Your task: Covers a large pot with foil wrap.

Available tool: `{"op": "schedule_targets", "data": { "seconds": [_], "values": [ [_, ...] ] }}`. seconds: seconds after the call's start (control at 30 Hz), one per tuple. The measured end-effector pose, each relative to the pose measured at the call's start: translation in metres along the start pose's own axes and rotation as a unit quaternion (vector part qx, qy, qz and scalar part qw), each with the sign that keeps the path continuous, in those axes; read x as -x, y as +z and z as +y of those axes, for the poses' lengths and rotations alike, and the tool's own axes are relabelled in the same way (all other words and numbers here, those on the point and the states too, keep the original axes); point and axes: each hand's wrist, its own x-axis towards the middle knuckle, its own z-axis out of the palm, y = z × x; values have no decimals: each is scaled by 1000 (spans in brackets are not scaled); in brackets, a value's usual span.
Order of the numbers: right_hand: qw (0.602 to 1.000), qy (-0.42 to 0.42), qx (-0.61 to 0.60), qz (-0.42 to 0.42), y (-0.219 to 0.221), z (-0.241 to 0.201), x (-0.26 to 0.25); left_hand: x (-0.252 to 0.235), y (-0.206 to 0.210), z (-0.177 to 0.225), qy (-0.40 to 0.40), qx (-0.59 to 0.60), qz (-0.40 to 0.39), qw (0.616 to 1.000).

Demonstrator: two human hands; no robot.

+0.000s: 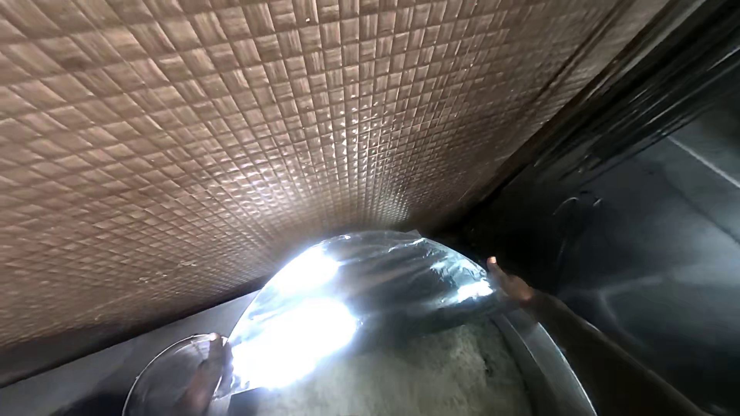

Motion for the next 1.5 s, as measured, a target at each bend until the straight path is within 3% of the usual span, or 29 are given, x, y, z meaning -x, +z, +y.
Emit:
{"op": "schedule_targets", "data": {
  "seconds": [0.17,0.4,0.67,0.9,1.1,1.23,1.37,1.5],
  "values": [
    [998,46,-42,-6,6,-10,6,-2,-6,-2,-33,97,-39,994],
    [1000,-22,9,-16,1,-11,13,-3,4,1,-14,59,25,998],
    [999,-23,7,-25,1,-6,6,-6,3,2,-40,90,-4,995],
    [999,-17,-17,-38,-3,0,9,-13,3,-10,-16,109,-8,994],
    [999,-51,3,1,2,-10,22,-14,4,-9,3,51,19,999],
    [993,-111,41,32,12,-7,15,-8,3,1,6,35,14,999],
    [972,-138,177,75,13,-10,15,-15,-2,-13,45,-21,-19,999],
    [995,-91,18,43,12,3,8,-7,-9,-22,48,23,-63,997]
  ]
}}
